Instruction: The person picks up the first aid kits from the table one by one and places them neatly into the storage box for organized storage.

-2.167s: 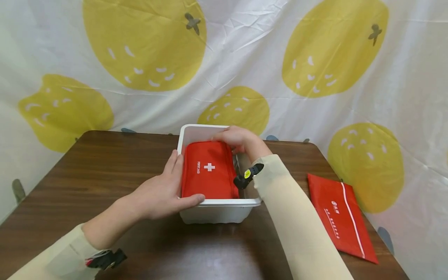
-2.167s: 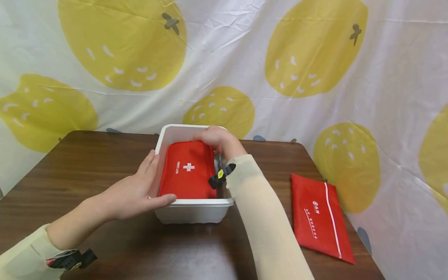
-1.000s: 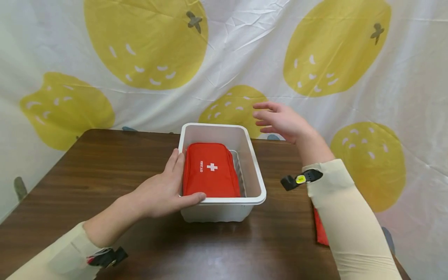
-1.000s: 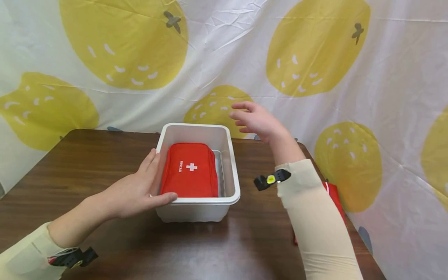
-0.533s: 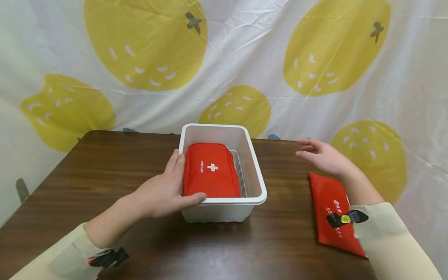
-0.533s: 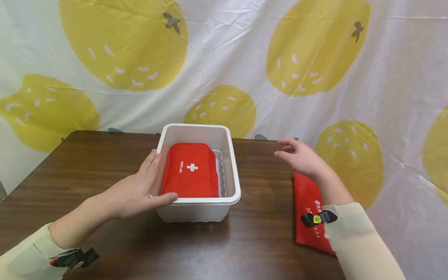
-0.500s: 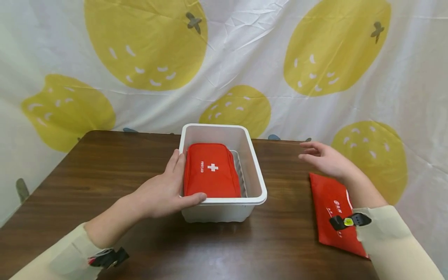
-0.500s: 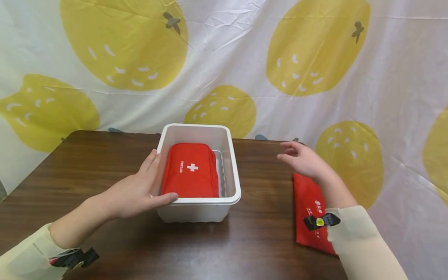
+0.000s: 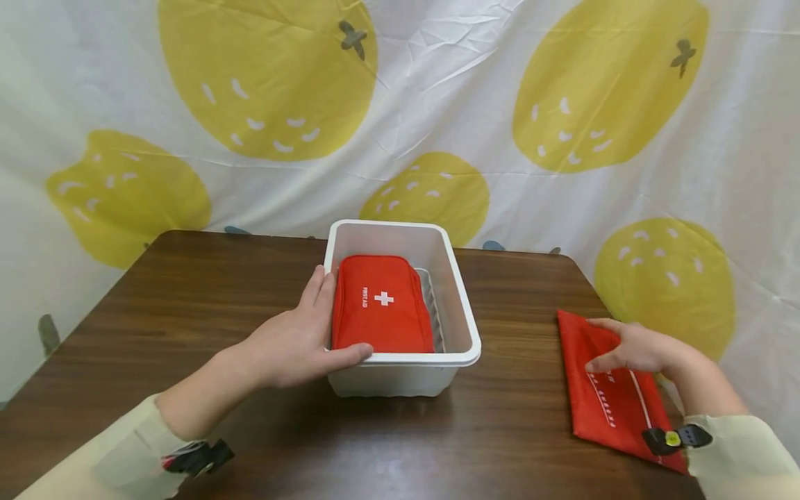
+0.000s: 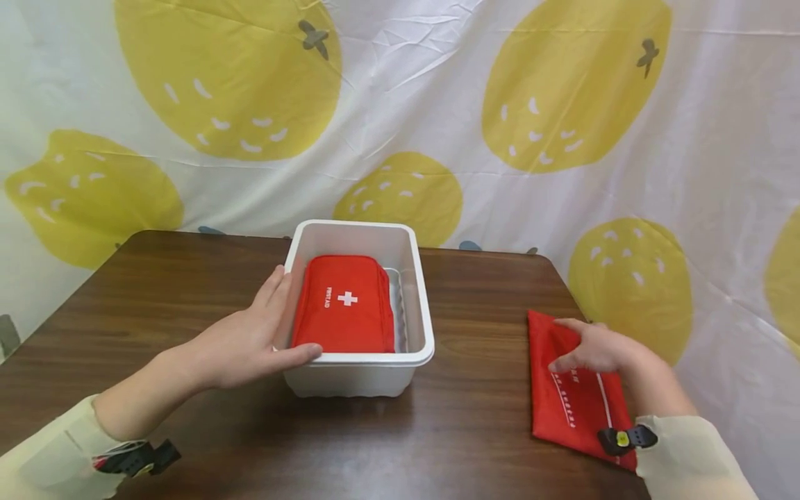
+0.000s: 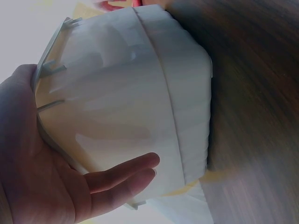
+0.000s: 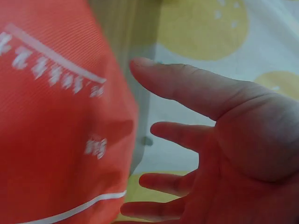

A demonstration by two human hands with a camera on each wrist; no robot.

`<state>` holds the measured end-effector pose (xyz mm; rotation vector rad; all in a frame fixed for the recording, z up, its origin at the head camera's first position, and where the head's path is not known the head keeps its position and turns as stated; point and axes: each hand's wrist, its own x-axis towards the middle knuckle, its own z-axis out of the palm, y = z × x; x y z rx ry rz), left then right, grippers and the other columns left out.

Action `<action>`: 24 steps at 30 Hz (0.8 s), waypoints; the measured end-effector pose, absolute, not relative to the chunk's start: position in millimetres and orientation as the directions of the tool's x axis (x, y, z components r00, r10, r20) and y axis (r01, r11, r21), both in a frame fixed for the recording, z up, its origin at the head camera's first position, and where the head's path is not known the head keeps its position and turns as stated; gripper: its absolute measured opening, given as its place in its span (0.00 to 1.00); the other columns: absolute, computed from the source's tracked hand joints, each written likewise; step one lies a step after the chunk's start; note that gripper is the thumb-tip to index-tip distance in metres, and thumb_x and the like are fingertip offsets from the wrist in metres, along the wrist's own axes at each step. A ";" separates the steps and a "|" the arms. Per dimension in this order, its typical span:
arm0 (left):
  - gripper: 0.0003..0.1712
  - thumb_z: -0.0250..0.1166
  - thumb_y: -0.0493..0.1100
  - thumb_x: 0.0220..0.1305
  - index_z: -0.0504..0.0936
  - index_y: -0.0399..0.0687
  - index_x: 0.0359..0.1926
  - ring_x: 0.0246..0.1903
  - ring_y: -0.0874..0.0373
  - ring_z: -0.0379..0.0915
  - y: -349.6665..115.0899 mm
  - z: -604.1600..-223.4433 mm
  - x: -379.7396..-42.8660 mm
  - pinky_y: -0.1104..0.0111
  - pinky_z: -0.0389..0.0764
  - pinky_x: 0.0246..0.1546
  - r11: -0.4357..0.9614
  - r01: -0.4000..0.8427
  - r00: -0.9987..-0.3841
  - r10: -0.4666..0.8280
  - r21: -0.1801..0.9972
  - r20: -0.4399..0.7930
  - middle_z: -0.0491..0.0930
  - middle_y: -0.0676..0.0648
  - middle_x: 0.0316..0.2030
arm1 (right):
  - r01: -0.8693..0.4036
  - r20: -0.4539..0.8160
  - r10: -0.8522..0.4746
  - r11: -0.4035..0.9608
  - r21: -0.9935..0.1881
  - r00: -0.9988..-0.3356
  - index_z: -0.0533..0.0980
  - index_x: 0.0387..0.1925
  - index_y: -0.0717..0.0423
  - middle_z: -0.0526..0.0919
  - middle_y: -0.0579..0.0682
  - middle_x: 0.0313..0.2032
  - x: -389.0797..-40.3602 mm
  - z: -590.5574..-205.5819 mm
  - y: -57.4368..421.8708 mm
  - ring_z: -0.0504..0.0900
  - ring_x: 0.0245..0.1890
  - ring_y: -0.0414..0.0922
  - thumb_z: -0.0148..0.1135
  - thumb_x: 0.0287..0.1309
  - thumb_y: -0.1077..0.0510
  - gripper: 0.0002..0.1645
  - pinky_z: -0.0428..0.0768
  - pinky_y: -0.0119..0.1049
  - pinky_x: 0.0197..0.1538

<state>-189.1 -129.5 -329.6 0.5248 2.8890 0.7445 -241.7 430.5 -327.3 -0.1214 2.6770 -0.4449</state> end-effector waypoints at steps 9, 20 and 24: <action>0.78 0.62 0.84 0.63 0.32 0.42 0.90 0.50 0.43 0.88 -129.8 -330.2 -189.3 0.50 0.88 0.54 0.827 0.300 -0.936 0.351 0.475 -0.021 0.30 0.38 0.90 | 0.035 -0.465 -0.139 0.938 -0.346 -0.874 0.53 0.84 0.65 0.68 0.81 0.65 -244.8 -346.4 436.4 0.68 0.63 0.74 0.80 0.62 0.46 0.64 0.80 0.65 0.61; 0.78 0.63 0.83 0.64 0.33 0.41 0.89 0.53 0.40 0.88 -128.6 -329.0 -189.3 0.49 0.88 0.55 0.830 0.303 -0.935 0.353 0.468 -0.021 0.31 0.36 0.90 | -0.005 -0.433 -0.154 0.946 -0.324 -0.888 0.53 0.84 0.66 0.69 0.79 0.66 -261.3 -351.6 415.9 0.69 0.62 0.73 0.81 0.60 0.41 0.66 0.83 0.61 0.60; 0.78 0.63 0.83 0.64 0.33 0.40 0.89 0.51 0.41 0.88 -128.4 -328.6 -189.3 0.49 0.88 0.55 0.830 0.302 -0.935 0.353 0.468 -0.023 0.31 0.36 0.90 | -0.016 -0.429 -0.160 0.947 -0.320 -0.889 0.53 0.84 0.66 0.68 0.79 0.67 -269.2 -351.2 404.2 0.69 0.63 0.72 0.81 0.60 0.42 0.66 0.83 0.61 0.60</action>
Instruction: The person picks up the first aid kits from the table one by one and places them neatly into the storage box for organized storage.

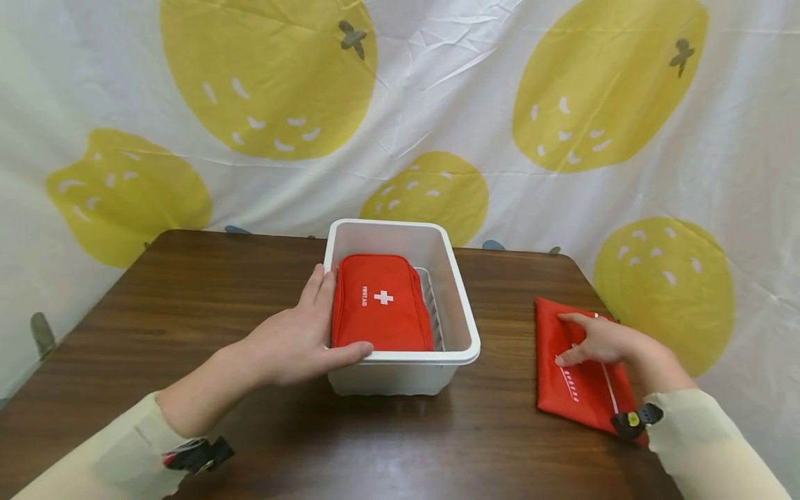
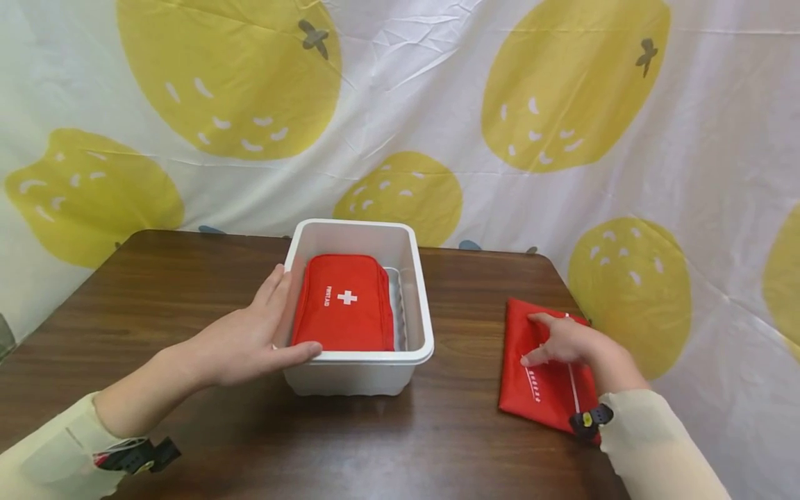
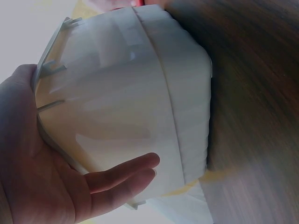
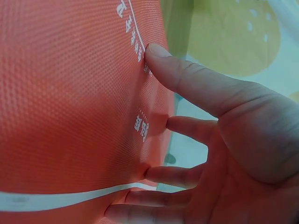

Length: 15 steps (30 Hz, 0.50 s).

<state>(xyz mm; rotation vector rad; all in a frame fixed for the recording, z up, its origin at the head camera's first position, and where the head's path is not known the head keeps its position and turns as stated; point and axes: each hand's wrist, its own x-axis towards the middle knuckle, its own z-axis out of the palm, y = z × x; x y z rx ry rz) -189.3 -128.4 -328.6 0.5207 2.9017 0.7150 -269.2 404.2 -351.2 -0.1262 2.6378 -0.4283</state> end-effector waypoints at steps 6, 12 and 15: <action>0.78 0.63 0.83 0.64 0.33 0.40 0.89 0.47 0.44 0.89 -129.1 -329.7 -189.9 0.50 0.88 0.54 0.829 0.302 -0.935 0.354 0.470 -0.025 0.30 0.36 0.90 | -0.019 -0.438 -0.169 0.945 -0.326 -0.883 0.53 0.85 0.64 0.72 0.76 0.66 -281.1 -351.4 386.1 0.71 0.64 0.70 0.82 0.59 0.42 0.67 0.83 0.61 0.62; 0.78 0.62 0.83 0.64 0.32 0.41 0.89 0.48 0.43 0.89 -129.5 -330.0 -190.4 0.50 0.88 0.54 0.827 0.307 -0.934 0.357 0.471 -0.018 0.30 0.36 0.90 | -0.034 -0.430 -0.169 0.952 -0.303 -0.887 0.53 0.86 0.61 0.67 0.78 0.69 -290.2 -354.0 372.6 0.66 0.67 0.73 0.82 0.58 0.42 0.68 0.84 0.60 0.61; 0.78 0.62 0.83 0.64 0.32 0.41 0.89 0.49 0.44 0.89 -129.7 -330.0 -190.5 0.51 0.89 0.53 0.826 0.307 -0.933 0.358 0.473 -0.020 0.30 0.37 0.90 | -0.023 -0.434 -0.156 0.955 -0.296 -0.887 0.53 0.86 0.59 0.60 0.81 0.73 -292.5 -353.9 367.1 0.62 0.69 0.75 0.82 0.59 0.42 0.67 0.83 0.62 0.62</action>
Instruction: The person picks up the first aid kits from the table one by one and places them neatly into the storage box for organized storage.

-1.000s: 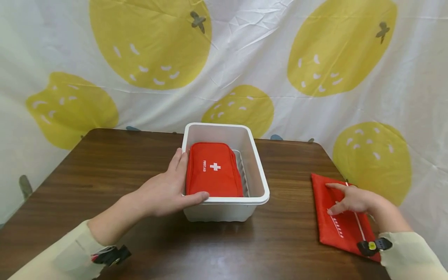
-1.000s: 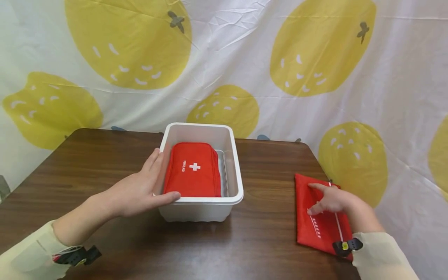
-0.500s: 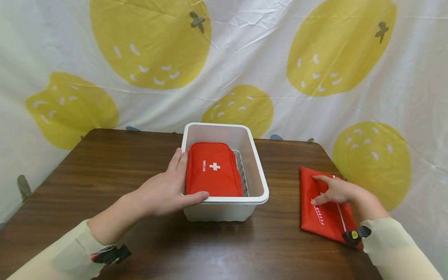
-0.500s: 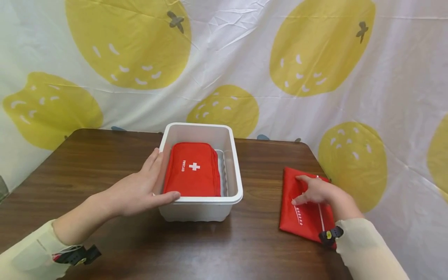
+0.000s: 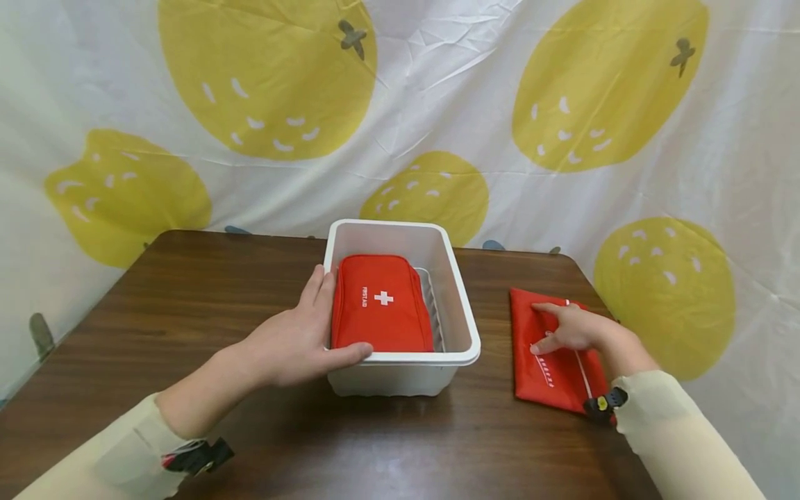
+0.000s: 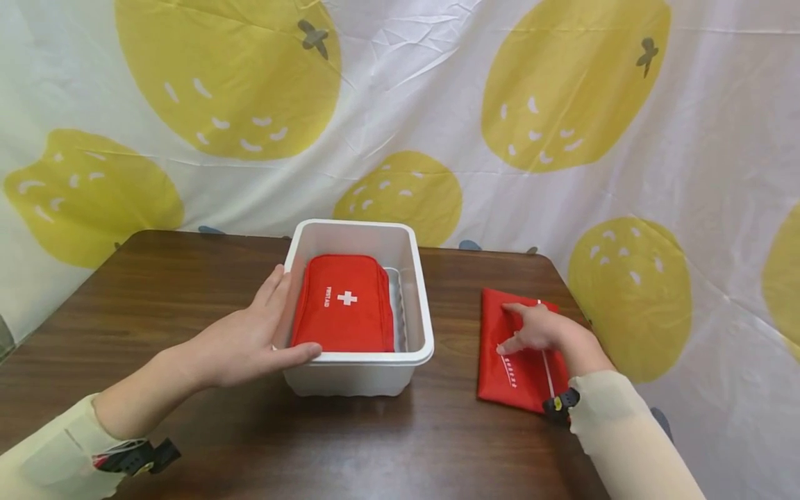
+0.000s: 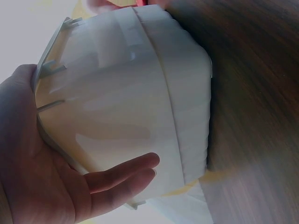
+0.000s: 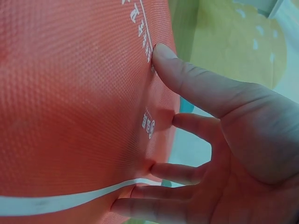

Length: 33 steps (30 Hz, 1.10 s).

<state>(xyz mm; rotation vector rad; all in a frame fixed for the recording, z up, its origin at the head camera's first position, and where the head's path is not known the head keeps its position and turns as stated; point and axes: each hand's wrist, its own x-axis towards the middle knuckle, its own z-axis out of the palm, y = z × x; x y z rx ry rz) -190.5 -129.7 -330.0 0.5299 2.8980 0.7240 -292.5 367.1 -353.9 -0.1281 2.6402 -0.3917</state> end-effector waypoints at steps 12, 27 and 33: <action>0.78 0.62 0.83 0.64 0.31 0.42 0.90 0.51 0.42 0.89 -129.2 -328.6 -188.6 0.50 0.88 0.55 0.828 0.299 -0.935 0.353 0.475 -0.026 0.30 0.37 0.90 | -0.032 -0.441 -0.160 0.958 -0.284 -0.883 0.53 0.87 0.56 0.70 0.76 0.71 -301.6 -353.3 348.5 0.69 0.68 0.70 0.81 0.60 0.42 0.66 0.81 0.64 0.65; 0.77 0.62 0.83 0.65 0.32 0.41 0.90 0.47 0.45 0.89 -128.7 -329.7 -189.2 0.50 0.89 0.54 0.829 0.307 -0.934 0.357 0.468 -0.020 0.30 0.37 0.90 | -0.043 -0.427 -0.162 0.961 -0.274 -0.890 0.55 0.87 0.54 0.59 0.80 0.77 -303.5 -356.1 324.4 0.61 0.73 0.76 0.82 0.59 0.41 0.66 0.79 0.68 0.67; 0.78 0.62 0.83 0.64 0.32 0.41 0.90 0.46 0.45 0.89 -128.9 -330.1 -189.3 0.50 0.88 0.54 0.828 0.306 -0.934 0.357 0.469 -0.020 0.30 0.37 0.90 | -0.077 -0.407 -0.183 0.962 -0.263 -0.895 0.57 0.87 0.53 0.61 0.79 0.76 -298.0 -356.4 314.2 0.62 0.74 0.75 0.82 0.58 0.40 0.65 0.79 0.69 0.67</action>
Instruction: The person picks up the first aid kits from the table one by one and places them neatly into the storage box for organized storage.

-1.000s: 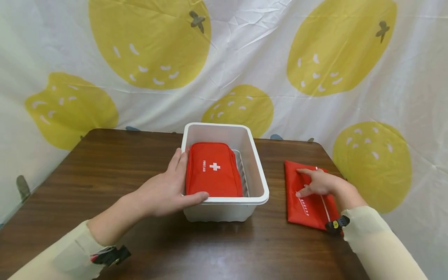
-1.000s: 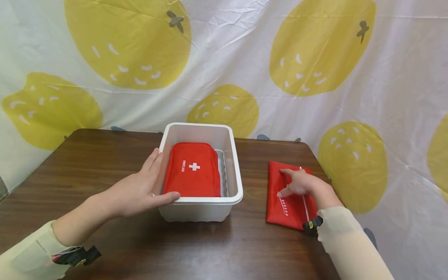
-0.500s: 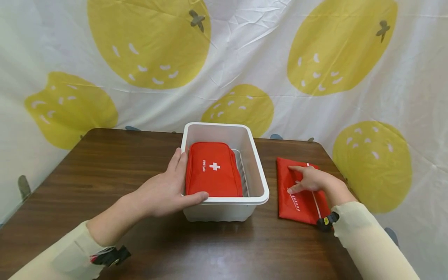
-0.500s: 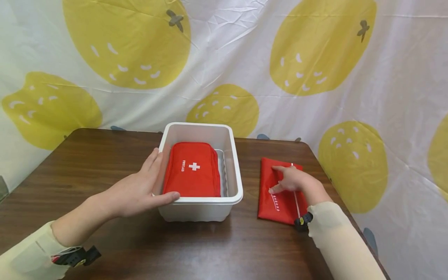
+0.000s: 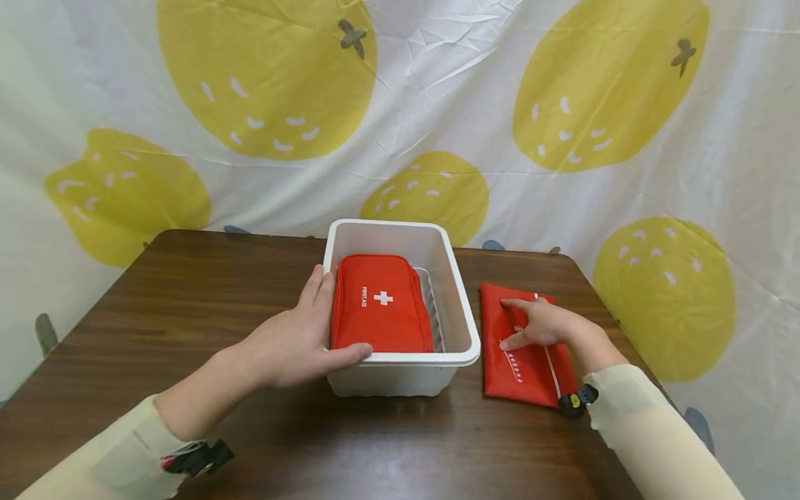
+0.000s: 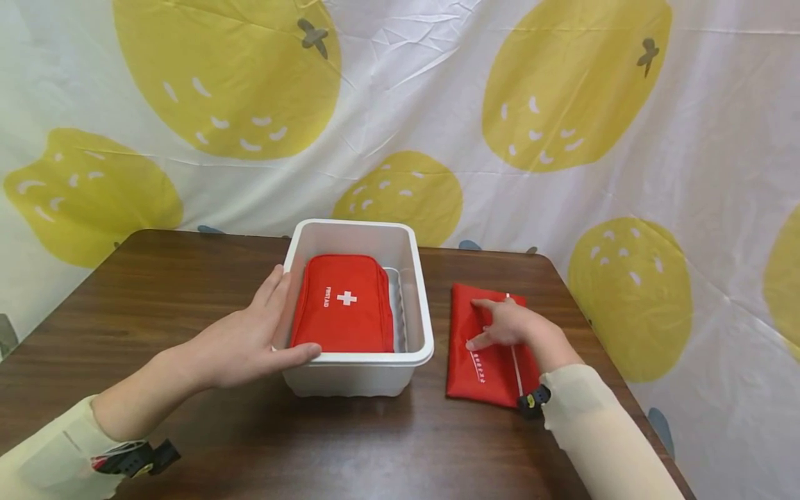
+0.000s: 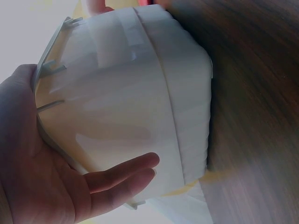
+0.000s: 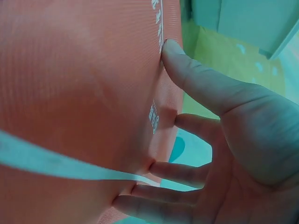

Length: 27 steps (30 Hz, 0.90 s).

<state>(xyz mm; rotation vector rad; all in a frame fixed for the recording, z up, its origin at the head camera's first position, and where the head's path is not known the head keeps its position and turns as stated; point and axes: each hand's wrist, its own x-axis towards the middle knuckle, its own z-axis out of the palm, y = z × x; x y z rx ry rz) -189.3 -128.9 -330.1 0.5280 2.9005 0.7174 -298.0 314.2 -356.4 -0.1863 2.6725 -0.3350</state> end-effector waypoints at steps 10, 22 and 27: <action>0.78 0.62 0.83 0.64 0.32 0.43 0.90 0.46 0.46 0.89 -129.3 -329.9 -190.1 0.51 0.88 0.53 0.825 0.305 -0.934 0.357 0.475 -0.021 0.30 0.37 0.90 | -0.106 -0.349 -0.203 0.955 -0.278 -0.915 0.60 0.85 0.56 0.63 0.79 0.72 -296.6 -355.5 307.8 0.71 0.67 0.71 0.77 0.62 0.31 0.63 0.81 0.63 0.65; 0.78 0.62 0.83 0.64 0.32 0.41 0.90 0.46 0.45 0.89 -129.8 -330.3 -190.3 0.50 0.88 0.54 0.826 0.306 -0.934 0.356 0.473 -0.017 0.30 0.37 0.90 | 0.176 -0.405 -0.008 0.893 -0.415 -0.914 0.44 0.84 0.75 0.58 0.82 0.76 -322.8 -346.9 358.3 0.71 0.70 0.73 0.66 0.76 0.42 0.61 0.88 0.62 0.58; 0.78 0.62 0.83 0.64 0.33 0.42 0.90 0.45 0.47 0.89 -129.6 -329.3 -188.9 0.51 0.88 0.53 0.826 0.298 -0.935 0.353 0.478 -0.025 0.30 0.38 0.90 | 0.315 -0.473 0.042 0.797 -0.515 -0.880 0.32 0.84 0.75 0.53 0.82 0.77 -329.1 -357.3 364.0 0.67 0.74 0.75 0.70 0.73 0.47 0.69 0.86 0.60 0.64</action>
